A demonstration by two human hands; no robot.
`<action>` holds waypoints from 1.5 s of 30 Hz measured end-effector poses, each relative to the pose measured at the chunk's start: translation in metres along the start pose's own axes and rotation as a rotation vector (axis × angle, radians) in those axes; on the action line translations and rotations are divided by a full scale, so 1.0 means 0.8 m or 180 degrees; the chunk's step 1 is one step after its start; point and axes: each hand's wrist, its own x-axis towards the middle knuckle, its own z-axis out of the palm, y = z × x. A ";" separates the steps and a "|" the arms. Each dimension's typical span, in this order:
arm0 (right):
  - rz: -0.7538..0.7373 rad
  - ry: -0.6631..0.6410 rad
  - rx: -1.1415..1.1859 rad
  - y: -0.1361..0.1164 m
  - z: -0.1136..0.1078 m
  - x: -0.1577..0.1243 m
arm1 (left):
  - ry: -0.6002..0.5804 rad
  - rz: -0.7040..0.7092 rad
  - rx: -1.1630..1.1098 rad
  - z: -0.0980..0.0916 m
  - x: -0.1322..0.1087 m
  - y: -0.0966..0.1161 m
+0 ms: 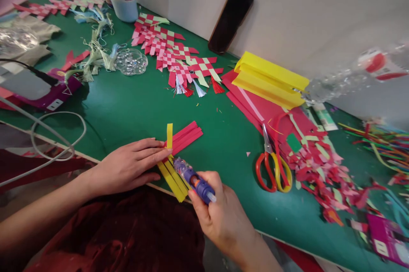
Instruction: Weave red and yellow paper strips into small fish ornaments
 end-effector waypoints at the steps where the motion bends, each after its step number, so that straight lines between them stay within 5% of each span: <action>1: 0.0006 -0.0022 0.0009 0.000 -0.002 0.001 | -0.0005 0.0002 0.0014 0.000 0.000 0.000; 12: 0.0280 -0.0333 0.0283 -0.009 -0.017 -0.001 | 0.0021 0.0004 0.0013 -0.001 0.000 0.000; 25: 0.0559 0.0270 0.0799 0.009 0.002 -0.012 | 0.0034 0.0018 -0.0009 -0.002 0.001 0.000; 30: 0.0799 0.0474 0.0450 0.007 0.015 -0.004 | 0.0040 0.0034 0.0014 -0.003 0.002 0.001; 45: 0.0456 0.0850 -0.0110 0.006 0.018 0.002 | -0.0027 0.0039 0.0015 -0.002 0.001 -0.001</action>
